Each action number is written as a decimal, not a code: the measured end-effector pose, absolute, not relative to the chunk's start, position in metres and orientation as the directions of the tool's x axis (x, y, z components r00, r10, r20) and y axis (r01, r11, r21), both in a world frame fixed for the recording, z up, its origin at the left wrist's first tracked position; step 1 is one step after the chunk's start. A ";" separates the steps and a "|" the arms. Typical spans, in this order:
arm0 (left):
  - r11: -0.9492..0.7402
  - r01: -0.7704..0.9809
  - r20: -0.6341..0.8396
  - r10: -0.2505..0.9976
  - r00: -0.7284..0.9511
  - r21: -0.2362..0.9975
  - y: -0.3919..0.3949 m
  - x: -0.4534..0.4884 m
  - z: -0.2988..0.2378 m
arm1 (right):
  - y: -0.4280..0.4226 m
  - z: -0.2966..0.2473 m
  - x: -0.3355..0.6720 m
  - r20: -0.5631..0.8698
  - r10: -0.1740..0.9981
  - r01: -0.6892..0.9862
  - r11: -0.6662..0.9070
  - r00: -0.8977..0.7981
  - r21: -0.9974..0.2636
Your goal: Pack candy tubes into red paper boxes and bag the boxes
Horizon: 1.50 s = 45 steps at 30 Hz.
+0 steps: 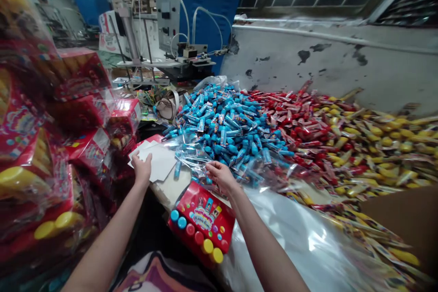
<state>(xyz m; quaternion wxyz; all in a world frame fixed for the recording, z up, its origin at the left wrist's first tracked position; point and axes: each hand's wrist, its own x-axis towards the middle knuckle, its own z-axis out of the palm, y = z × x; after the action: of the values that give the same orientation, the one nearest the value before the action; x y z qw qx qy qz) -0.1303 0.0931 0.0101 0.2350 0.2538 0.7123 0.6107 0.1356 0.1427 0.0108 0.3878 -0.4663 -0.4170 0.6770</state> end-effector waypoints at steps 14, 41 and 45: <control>-0.155 0.920 0.319 0.947 0.035 0.359 0.038 -0.026 0.019 | 0.142 0.015 0.084 -0.109 0.990 0.011 -0.109 -0.090 -0.994; -0.058 0.905 0.430 0.891 -0.143 0.421 0.093 -0.102 0.034 | 0.137 0.034 0.092 0.245 0.943 0.783 0.326 -0.227 -0.529; 0.037 0.910 0.403 0.889 -0.218 0.413 0.080 -0.109 0.028 | 0.149 0.044 0.085 0.435 0.896 0.682 0.371 -0.087 -0.630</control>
<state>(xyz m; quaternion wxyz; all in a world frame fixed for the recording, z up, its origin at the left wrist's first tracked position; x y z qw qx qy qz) -0.1088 0.0795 0.0283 -0.0174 0.6249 0.7197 0.3020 0.0848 0.1491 0.0436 0.4003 -0.5444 -0.7249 0.1336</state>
